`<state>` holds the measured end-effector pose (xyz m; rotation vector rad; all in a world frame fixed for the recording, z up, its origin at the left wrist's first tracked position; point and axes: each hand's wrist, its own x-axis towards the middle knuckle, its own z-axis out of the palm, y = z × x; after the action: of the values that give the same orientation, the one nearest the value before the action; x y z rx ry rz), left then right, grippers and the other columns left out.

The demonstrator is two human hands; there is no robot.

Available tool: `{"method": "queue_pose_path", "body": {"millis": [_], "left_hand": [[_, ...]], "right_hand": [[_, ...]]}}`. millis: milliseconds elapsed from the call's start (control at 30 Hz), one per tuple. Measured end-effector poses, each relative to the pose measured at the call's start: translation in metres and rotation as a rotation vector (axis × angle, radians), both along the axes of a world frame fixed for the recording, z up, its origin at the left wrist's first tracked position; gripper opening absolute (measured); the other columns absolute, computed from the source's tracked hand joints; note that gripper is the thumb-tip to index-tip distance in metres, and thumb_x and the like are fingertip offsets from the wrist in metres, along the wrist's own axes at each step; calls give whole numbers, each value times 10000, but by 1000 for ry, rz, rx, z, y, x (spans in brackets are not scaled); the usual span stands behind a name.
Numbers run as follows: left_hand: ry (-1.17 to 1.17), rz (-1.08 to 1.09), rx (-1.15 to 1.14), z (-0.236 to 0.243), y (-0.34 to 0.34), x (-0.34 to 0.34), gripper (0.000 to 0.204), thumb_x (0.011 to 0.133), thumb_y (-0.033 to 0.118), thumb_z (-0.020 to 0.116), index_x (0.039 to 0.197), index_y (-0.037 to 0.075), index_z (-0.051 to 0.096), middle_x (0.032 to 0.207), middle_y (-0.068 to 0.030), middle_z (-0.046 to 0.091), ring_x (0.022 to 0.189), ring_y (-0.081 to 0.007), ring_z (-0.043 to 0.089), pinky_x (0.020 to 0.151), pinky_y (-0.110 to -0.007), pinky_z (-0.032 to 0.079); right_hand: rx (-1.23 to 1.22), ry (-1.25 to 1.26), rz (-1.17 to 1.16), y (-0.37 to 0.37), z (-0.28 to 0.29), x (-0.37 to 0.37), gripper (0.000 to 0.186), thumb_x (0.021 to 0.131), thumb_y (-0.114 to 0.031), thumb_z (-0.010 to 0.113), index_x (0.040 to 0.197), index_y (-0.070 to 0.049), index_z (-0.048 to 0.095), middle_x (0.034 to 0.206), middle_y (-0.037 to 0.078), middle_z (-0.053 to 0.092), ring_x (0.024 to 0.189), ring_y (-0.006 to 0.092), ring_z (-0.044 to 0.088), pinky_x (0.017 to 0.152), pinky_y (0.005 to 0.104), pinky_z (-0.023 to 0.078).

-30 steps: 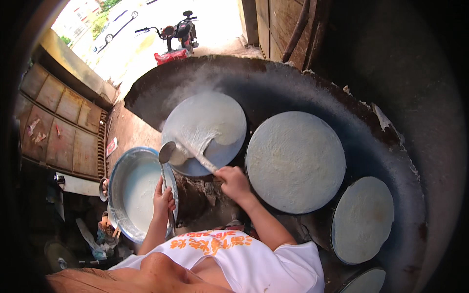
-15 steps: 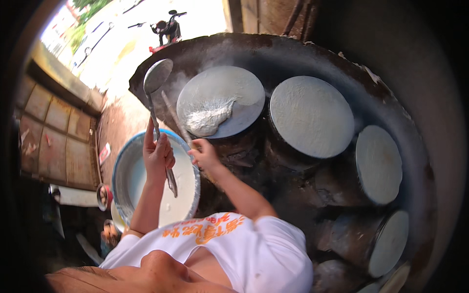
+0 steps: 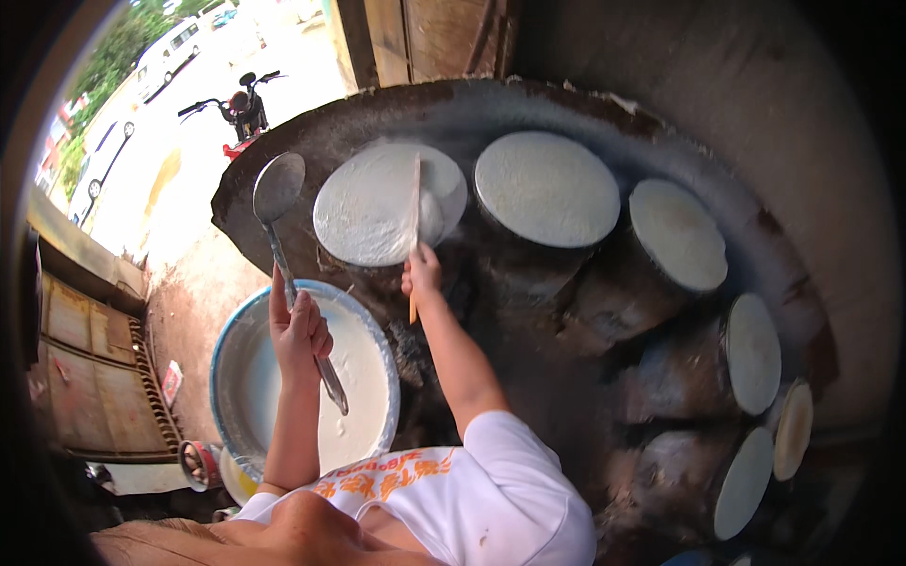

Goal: The person prepares and cooks flatbreads using a large ladle to pour batter onto circular griddles and a long wooden stick to flip and remove them. They move between several griddles, pouring batter, spreading it, and then lifting the cooked breads to place them on a stack.

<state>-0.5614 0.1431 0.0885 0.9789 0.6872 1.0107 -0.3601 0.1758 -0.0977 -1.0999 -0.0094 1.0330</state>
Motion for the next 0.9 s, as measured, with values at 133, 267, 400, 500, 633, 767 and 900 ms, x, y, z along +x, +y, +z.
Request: {"method": "queue_pose_path", "body": {"millis": [133, 267, 400, 500, 633, 767, 900], "left_hand": [[49, 5, -52, -15, 5, -6, 569, 957, 110, 468, 1462, 239, 240, 506, 59, 264, 353, -31, 259, 311, -202, 230], [45, -43, -21, -22, 9, 13, 578, 955, 106, 476, 1467, 219, 233, 524, 62, 280, 373, -34, 260, 326, -203, 231], [37, -95, 6, -19, 13, 63, 580, 953, 105, 478, 1467, 223, 236, 532, 53, 275, 392, -40, 271, 345, -213, 246], [30, -25, -8, -14, 21, 86, 565, 953, 106, 471, 1460, 205, 246, 534, 44, 294, 374, -51, 272, 324, -220, 255], [96, -110, -36, -20, 41, 121, 563, 948, 119, 480, 1456, 201, 252, 530, 44, 287, 370, -52, 293, 321, -222, 261], [66, -197, -188, -25, 45, 188, 557, 941, 127, 499, 1445, 220, 280, 580, 48, 303, 419, -56, 299, 361, -221, 262], [167, -361, -399, -89, 119, 151, 345, 1012, 298, 342, 1301, 144, 449, 550, 65, 292, 368, -72, 251, 313, -242, 233]], "right_hand": [[-19, -373, 352, -57, -29, -58, 334, 948, -149, 506, 1282, -157, 489, 597, 24, 504, 374, 91, 395, 309, 255, 295], [-223, -303, 320, -133, -25, 6, 389, 951, -182, 507, 1338, -189, 469, 680, 19, 513, 409, 66, 386, 346, 214, 336], [-260, -287, 272, -81, 2, 85, 374, 961, -250, 496, 1331, -200, 482, 761, 32, 526, 460, 54, 393, 368, 190, 349], [-173, -506, 327, -53, 3, 88, 345, 954, -232, 508, 1295, -185, 523, 672, 25, 516, 414, 54, 384, 357, 211, 342], [-221, -370, 534, -141, -11, 101, 343, 946, -193, 497, 1284, -144, 538, 661, 33, 561, 382, 76, 402, 346, 235, 344], [-196, -455, 377, -112, -5, 163, 333, 945, -214, 492, 1259, -123, 550, 728, 45, 586, 466, 108, 487, 375, 261, 377], [-124, -1294, 205, -103, 5, 162, 226, 899, -205, 489, 1062, -119, 620, 839, 201, 636, 760, 406, 618, 655, 498, 471]]}}
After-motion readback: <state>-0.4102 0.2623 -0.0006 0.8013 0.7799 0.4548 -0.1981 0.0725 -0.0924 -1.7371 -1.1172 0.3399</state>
